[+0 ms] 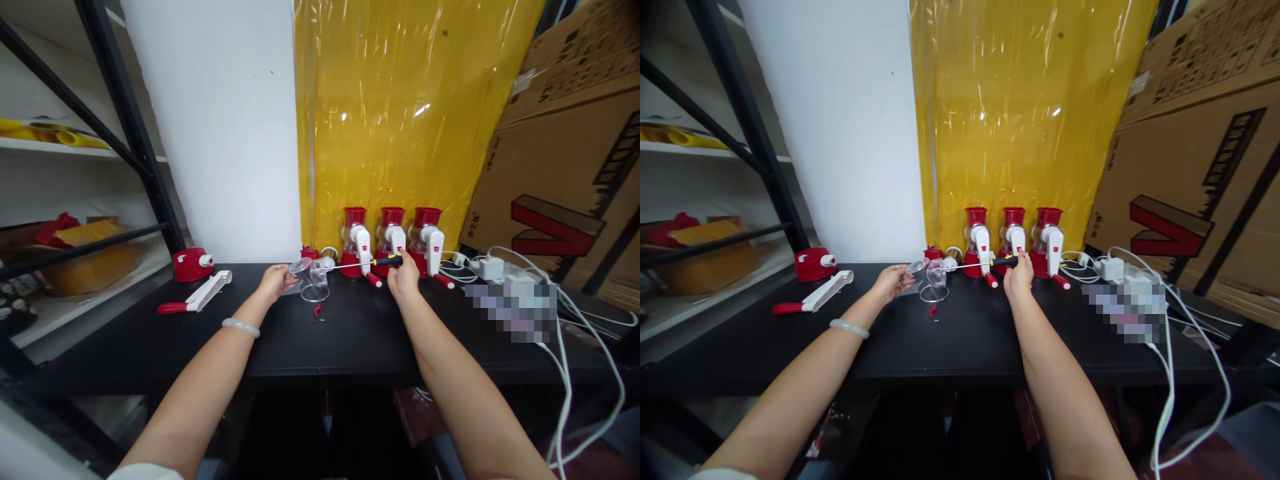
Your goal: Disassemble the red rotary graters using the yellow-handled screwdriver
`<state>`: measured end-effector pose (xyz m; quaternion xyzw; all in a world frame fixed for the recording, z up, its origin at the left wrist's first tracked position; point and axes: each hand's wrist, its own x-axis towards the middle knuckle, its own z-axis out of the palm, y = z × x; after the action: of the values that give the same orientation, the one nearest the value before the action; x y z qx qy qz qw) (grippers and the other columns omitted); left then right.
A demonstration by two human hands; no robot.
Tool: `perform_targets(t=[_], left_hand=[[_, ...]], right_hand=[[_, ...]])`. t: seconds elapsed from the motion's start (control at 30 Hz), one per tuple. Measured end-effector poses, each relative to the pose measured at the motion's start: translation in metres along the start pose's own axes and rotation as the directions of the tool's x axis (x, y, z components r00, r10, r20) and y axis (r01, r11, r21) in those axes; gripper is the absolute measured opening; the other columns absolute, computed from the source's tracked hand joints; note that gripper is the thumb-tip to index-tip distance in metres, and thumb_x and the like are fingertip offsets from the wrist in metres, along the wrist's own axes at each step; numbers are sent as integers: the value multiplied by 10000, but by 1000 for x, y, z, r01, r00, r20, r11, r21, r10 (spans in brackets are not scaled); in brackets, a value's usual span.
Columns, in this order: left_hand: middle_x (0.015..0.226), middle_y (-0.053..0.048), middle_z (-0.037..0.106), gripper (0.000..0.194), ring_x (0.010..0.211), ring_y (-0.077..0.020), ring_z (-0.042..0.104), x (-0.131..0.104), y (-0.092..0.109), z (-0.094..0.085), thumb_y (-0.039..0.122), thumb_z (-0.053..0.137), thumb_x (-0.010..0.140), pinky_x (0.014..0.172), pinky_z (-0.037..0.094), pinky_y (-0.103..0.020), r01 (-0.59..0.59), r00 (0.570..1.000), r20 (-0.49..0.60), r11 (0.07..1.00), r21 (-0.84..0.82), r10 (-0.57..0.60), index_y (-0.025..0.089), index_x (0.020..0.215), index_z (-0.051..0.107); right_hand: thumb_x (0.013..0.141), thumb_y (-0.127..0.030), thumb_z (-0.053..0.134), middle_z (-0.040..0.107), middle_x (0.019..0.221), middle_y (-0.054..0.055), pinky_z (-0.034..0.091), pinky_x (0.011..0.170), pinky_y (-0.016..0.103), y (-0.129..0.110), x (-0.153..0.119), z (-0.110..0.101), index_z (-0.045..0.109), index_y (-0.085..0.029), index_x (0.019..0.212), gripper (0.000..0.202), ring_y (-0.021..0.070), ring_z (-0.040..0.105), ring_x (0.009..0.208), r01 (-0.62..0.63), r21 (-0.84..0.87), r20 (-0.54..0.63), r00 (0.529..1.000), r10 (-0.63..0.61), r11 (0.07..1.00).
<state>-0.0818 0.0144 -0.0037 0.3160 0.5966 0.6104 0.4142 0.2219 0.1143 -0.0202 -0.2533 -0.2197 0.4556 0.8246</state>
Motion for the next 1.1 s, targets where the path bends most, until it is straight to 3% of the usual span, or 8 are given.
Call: perform_targets(t=[0.17, 0.37, 0.47, 0.73, 0.87, 1.1], left_hand=[[634, -43, 664, 190, 559, -154, 673, 0, 0, 0, 299, 674, 824, 545, 527, -224, -2, 1000, -2, 1000, 4, 2, 155, 927, 608], [631, -45, 666, 192, 545, -150, 671, -1, 0, 0, 298, 649, 835, 508, 518, -205, -5, 1000, -1, 1000, 12, 5, 153, 956, 613], [637, -51, 668, 185, 550, -152, 673, -1, 0, 0, 290, 650, 834, 509, 518, -206, -4, 1000, -1, 1000, 14, 4, 149, 949, 614], [626, -44, 658, 171, 558, -161, 669, -3, 1, 1, 284, 681, 812, 525, 520, -225, -1, 1000, -7, 1000, 3, 1, 157, 906, 614], [616, -31, 647, 114, 534, -144, 655, -2, 1, 1, 250, 664, 823, 518, 504, -212, -3, 1000, 1, 1000, 1, 3, 159, 857, 604], [629, -17, 642, 78, 503, -117, 638, -2, 1, 1, 226, 621, 850, 491, 478, -188, -5, 1000, 19, 1000, 2, 5, 160, 838, 582]], right_hand=[[726, -213, 612, 626, 856, -22, 507, 747, 292, -4, -2, -1, 554, -212, 920, 202, 123, 612, 850, -71, 17, -16, 997, 72, 997], [740, -171, 480, 682, 832, -1, 460, 589, 222, -11, -8, 3, 562, -196, 1037, 309, 128, 635, 807, -89, -19, -32, 996, 89, 996], [745, -213, 484, 696, 842, 8, 395, 512, 187, -11, -9, 3, 578, -189, 1002, 275, 117, 626, 751, -64, -65, -34, 998, 61, 996], [773, -266, 501, 686, 842, -1, 381, 490, 196, -9, -9, 5, 519, -214, 950, 185, 115, 582, 676, -71, -70, -6, 997, 71, 995], [769, -294, 508, 643, 790, -5, 430, 543, 219, -6, -4, 4, 505, -201, 859, 129, 126, 587, 713, -68, -80, -1, 998, 68, 994], [704, -182, 470, 588, 863, -14, 480, 685, 265, -5, -4, 0, 545, -208, 878, 191, 108, 565, 791, -44, -48, 18, 999, 45, 998]])
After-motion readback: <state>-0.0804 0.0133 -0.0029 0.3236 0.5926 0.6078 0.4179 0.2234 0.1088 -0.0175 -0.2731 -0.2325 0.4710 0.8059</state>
